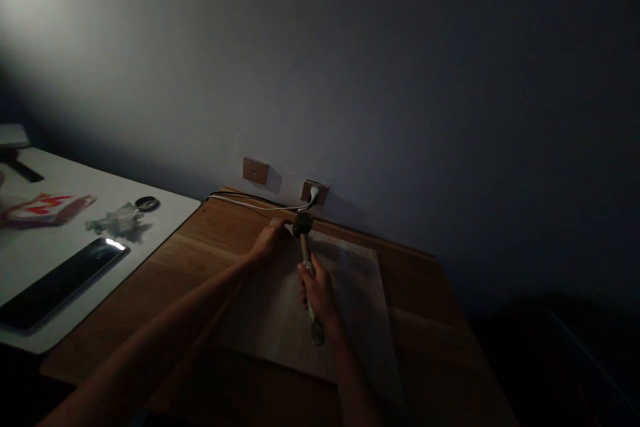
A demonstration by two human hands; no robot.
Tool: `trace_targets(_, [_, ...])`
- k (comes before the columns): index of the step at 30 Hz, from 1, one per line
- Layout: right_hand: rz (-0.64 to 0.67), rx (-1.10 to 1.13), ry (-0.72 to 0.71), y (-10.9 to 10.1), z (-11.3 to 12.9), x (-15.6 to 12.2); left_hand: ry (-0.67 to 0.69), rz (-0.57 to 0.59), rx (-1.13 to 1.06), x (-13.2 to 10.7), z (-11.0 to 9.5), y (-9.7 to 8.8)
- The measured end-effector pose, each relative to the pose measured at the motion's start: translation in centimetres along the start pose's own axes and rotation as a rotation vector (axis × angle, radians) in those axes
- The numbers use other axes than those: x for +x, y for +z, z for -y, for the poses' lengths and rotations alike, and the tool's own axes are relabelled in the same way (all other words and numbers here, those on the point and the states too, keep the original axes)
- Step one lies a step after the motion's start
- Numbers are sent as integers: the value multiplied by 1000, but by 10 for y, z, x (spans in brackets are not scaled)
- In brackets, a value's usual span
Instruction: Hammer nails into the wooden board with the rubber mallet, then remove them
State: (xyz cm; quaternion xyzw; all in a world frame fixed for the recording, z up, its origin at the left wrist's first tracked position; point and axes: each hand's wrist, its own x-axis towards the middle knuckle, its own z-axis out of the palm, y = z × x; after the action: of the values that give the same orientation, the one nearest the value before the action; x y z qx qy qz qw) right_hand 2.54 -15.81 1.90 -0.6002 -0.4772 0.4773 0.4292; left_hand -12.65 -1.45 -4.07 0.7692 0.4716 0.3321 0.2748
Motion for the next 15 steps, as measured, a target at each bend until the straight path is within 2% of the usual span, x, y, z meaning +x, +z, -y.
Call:
trace_targets(4, [-131, 125, 47, -18, -4, -26, -15, 11, 4, 1, 0, 0])
trace_targets(8, [-310, 254, 112, -38, -26, -54, -22, 31, 8, 3, 0, -2])
trace_targets(12, [-397, 261, 126, -52, -48, -71, -32, 41, 15, 2, -3, -4])
trace_targets(15, [-466, 222, 116, -53, -50, -77, -34, 44, 26, 1, -5, -5])
